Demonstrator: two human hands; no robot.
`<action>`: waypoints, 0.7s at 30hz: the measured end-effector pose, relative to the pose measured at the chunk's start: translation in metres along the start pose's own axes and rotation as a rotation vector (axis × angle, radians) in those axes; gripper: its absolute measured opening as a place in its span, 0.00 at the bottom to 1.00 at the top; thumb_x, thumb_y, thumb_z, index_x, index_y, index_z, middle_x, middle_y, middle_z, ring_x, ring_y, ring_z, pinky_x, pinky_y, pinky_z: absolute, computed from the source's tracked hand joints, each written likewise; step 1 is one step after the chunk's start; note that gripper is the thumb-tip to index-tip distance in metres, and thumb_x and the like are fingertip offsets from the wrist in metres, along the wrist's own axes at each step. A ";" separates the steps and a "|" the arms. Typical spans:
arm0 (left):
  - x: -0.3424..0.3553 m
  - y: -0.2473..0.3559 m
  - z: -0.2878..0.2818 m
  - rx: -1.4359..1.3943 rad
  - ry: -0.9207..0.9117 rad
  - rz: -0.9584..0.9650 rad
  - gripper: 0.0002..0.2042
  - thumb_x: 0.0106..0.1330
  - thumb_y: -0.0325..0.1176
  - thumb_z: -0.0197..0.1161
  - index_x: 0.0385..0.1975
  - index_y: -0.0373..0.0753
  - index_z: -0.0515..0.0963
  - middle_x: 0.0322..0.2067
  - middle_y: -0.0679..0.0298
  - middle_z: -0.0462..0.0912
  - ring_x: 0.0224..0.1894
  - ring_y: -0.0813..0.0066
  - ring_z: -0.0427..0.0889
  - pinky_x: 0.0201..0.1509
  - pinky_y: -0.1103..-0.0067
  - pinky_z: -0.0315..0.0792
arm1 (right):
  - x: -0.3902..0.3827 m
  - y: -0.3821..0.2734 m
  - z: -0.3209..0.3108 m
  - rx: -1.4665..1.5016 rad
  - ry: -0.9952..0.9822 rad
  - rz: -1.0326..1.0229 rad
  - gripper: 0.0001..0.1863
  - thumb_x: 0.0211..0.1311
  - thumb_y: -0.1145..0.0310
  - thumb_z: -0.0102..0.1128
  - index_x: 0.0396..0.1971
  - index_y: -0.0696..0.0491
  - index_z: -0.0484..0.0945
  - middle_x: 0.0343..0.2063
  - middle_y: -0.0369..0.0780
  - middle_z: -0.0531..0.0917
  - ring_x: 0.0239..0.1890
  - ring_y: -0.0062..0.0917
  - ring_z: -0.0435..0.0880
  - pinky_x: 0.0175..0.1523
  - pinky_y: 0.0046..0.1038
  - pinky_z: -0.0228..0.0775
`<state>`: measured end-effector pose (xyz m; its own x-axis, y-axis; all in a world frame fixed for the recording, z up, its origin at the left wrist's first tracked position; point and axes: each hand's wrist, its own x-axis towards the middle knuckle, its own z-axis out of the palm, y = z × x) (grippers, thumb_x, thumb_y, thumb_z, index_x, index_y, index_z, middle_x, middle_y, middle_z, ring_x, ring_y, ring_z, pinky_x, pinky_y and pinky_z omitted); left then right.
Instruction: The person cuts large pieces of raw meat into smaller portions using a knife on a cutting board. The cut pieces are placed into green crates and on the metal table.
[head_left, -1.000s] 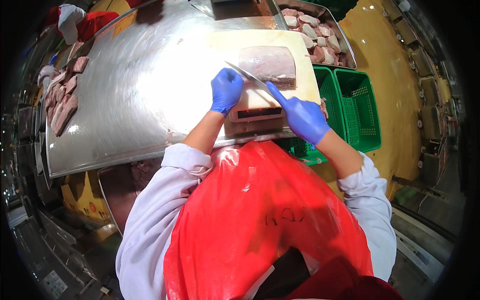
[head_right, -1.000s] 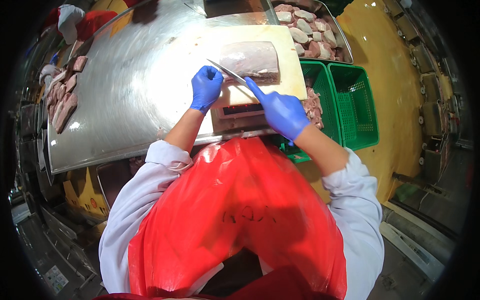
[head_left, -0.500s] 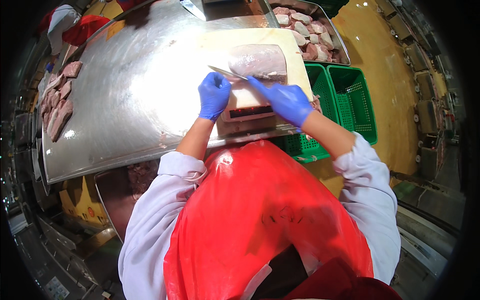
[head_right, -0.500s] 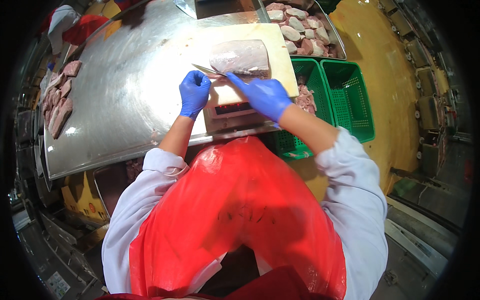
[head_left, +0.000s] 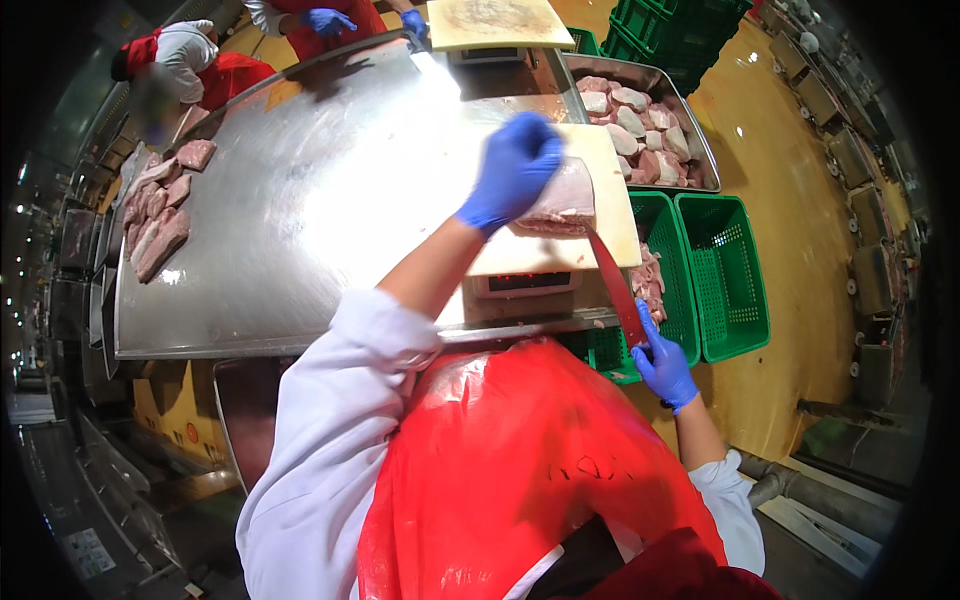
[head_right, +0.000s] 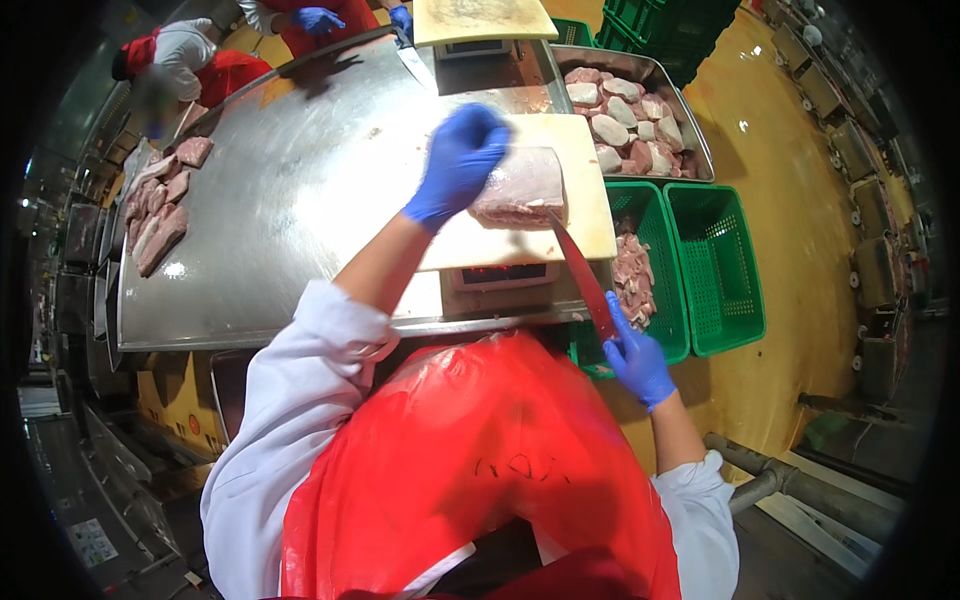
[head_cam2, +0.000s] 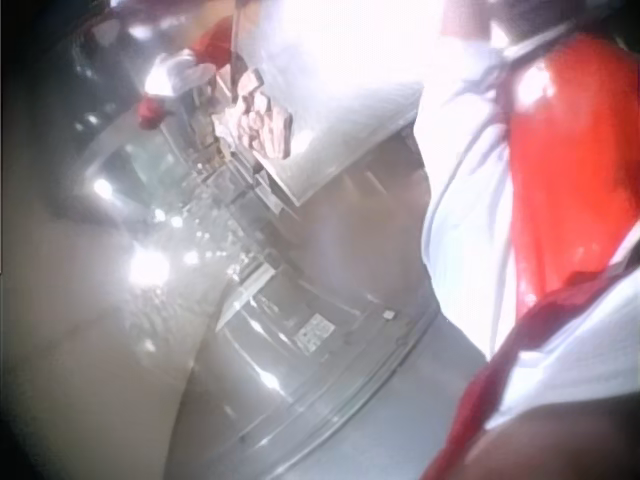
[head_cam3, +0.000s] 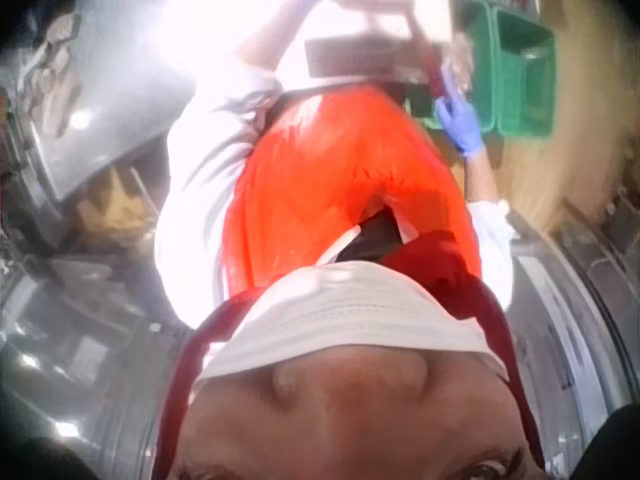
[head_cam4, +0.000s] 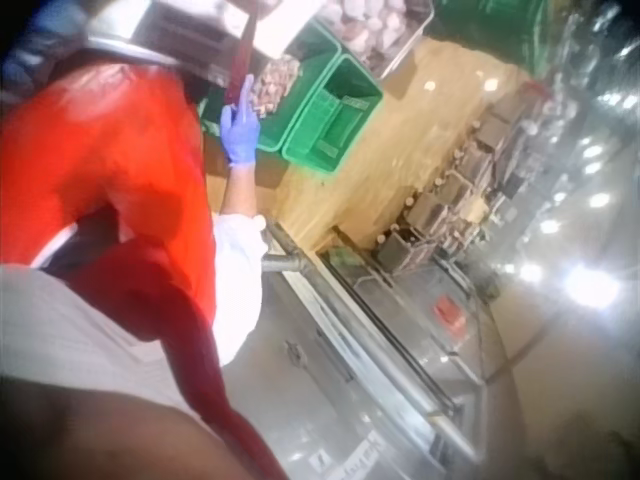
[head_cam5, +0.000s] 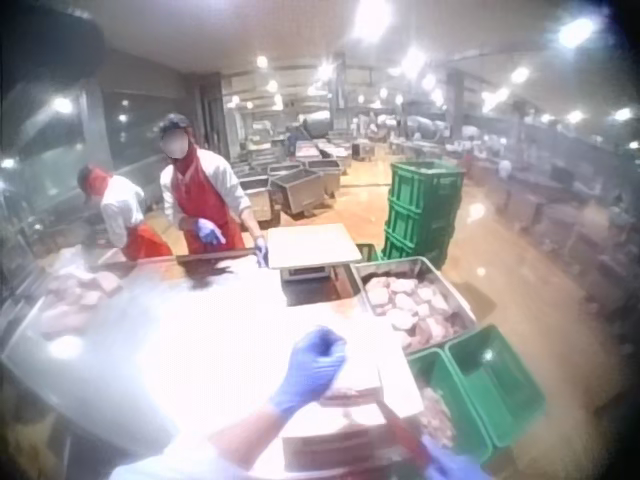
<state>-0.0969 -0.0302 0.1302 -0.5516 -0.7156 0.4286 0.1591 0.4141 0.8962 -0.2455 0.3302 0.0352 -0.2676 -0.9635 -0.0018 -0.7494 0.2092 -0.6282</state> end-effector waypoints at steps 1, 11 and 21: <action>0.014 0.001 0.019 -0.013 -0.140 0.108 0.06 0.68 0.28 0.66 0.39 0.33 0.77 0.31 0.64 0.81 0.35 0.78 0.80 0.42 0.78 0.76 | -0.002 -0.004 0.007 0.094 0.012 0.051 0.44 0.63 0.73 0.58 0.78 0.40 0.50 0.24 0.42 0.83 0.22 0.33 0.83 0.32 0.32 0.75; 0.027 -0.165 -0.031 0.143 -0.489 -0.240 0.19 0.71 0.42 0.62 0.54 0.34 0.78 0.49 0.58 0.83 0.53 0.70 0.79 0.59 0.72 0.73 | 0.100 -0.048 0.054 1.070 0.305 0.071 0.48 0.66 0.84 0.52 0.79 0.39 0.40 0.28 0.35 0.81 0.20 0.13 0.74 0.22 0.17 0.68; -0.073 -0.137 -0.029 0.582 -0.053 0.038 0.15 0.65 0.38 0.62 0.44 0.33 0.79 0.40 0.42 0.80 0.46 0.44 0.80 0.54 0.59 0.73 | 0.220 -0.017 0.035 0.645 0.375 -0.166 0.45 0.62 0.81 0.59 0.77 0.45 0.52 0.36 0.38 0.85 0.21 0.13 0.77 0.28 0.19 0.74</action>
<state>-0.0547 -0.0509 -0.0209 -0.5966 -0.6715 0.4395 -0.2878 0.6903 0.6638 -0.2707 0.1087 0.0177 -0.4568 -0.8284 0.3243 -0.3267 -0.1829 -0.9273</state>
